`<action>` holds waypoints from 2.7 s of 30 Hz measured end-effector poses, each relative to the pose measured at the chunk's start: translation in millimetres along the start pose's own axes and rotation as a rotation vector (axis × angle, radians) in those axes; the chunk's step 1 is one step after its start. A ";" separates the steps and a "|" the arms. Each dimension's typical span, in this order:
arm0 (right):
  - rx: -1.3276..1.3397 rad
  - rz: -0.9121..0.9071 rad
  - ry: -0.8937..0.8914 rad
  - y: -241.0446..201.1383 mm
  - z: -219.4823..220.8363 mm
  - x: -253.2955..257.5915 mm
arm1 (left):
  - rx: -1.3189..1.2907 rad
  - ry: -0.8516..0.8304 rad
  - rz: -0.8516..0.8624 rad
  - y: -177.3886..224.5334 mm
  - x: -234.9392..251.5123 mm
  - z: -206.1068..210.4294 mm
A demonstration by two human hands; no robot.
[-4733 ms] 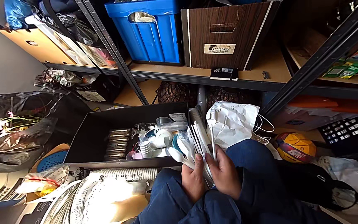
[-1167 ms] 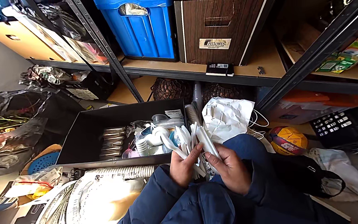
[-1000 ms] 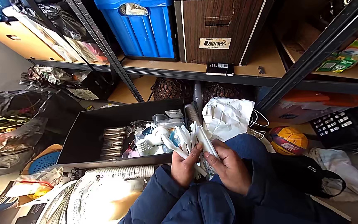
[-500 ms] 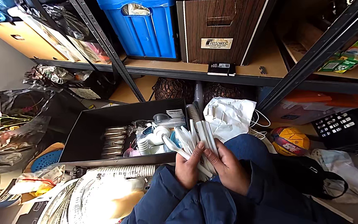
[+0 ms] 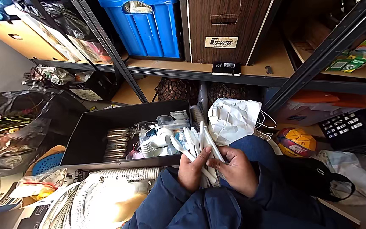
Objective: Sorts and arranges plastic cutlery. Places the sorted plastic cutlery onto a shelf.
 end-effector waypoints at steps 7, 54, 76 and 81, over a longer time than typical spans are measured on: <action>0.141 -0.015 0.063 3.8 0.5 -2.4 | -0.014 0.059 0.025 -1.4 -1.0 0.5; -0.199 -0.062 0.002 -19.7 -10.8 4.5 | 0.009 -0.017 0.068 13.3 2.1 2.0; 0.015 0.080 -0.029 -1.5 -5.1 10.3 | -0.148 0.081 -0.086 -8.7 1.2 -2.6; 0.173 0.132 -0.006 -4.9 -21.6 10.8 | -0.391 0.042 -0.203 -19.7 1.3 -6.1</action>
Point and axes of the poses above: each hand's wrist, its own x-axis towards the middle knuckle, its own z-axis out of the palm, y = z × x, the point moved 5 cm from there along x, towards the middle knuckle, and after that the axes turned 8 degrees about z, right-handed, at the moved point
